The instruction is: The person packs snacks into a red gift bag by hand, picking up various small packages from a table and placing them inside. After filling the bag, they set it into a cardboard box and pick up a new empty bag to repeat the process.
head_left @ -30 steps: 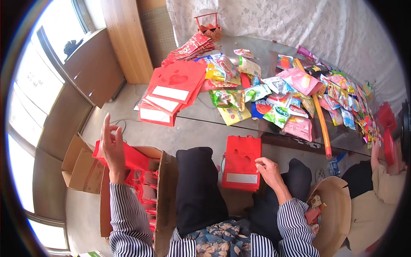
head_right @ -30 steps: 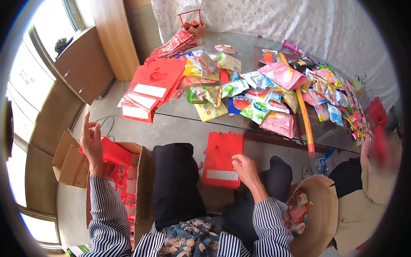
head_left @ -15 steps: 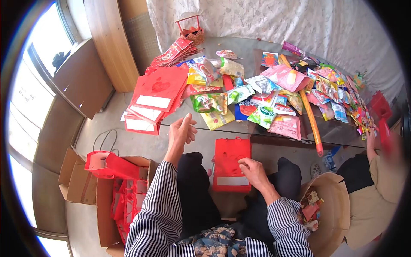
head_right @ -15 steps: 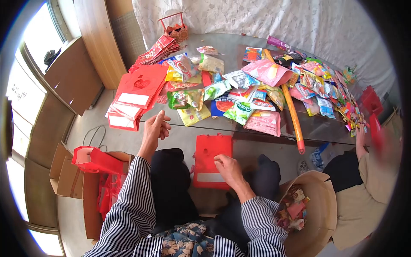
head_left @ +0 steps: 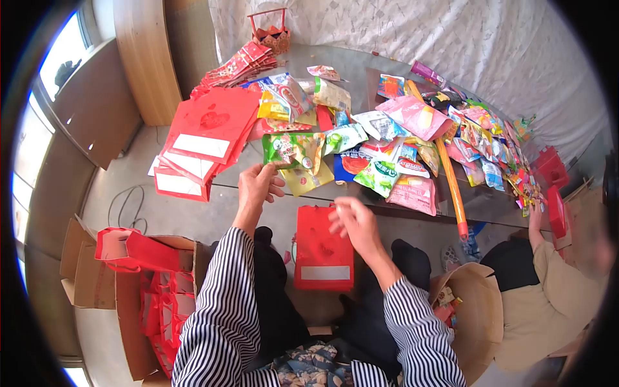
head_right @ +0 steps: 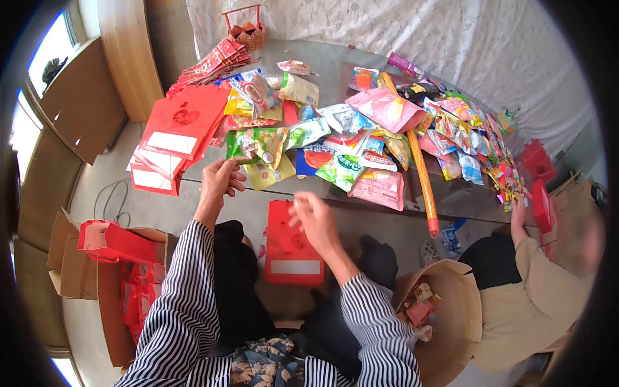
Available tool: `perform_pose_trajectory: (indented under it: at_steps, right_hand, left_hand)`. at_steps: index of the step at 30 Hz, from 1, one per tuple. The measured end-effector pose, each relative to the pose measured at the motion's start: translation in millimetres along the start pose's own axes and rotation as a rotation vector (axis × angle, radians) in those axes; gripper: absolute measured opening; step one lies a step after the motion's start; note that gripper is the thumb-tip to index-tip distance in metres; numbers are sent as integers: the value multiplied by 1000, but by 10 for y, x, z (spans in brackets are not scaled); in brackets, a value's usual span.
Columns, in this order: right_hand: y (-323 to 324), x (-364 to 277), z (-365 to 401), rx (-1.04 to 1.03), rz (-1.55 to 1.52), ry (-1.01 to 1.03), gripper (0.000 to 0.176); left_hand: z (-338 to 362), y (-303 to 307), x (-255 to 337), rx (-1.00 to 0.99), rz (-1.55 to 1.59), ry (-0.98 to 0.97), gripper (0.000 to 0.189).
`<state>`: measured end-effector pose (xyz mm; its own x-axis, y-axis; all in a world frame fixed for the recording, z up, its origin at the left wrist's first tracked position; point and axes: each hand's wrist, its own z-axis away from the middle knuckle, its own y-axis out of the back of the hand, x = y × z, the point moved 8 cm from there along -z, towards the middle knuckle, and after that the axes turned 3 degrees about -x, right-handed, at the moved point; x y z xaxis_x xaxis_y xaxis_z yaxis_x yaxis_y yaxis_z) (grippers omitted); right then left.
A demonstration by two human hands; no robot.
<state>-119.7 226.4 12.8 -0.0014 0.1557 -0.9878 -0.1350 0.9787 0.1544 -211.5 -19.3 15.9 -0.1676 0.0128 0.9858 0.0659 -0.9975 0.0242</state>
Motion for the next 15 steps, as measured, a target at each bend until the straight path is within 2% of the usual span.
perform_pose_trajectory:
  at_steps: [2, 5, 9, 10, 15]
  right_hand:
    - [-61, -108, -302, 1, -89, -18, 38]
    - [-223, -189, -644, -32, -171, -149, 45]
    - [-365, -57, -850, -71, -304, -294, 38]
    - [-375, -25, -859, -59, -333, -321, 31]
    - [-335, 47, -823, -34, -327, -342, 17]
  left_hand:
    - [-4, -15, -14, -16, 34, 19, 33]
    - [-75, 8, -151, -64, 137, 54, 32]
    - [-38, 6, -133, -117, 243, 79, 27]
    - [-35, 6, -134, -129, 252, 76, 25]
    - [-19, 20, -117, -144, 256, 51, 24]
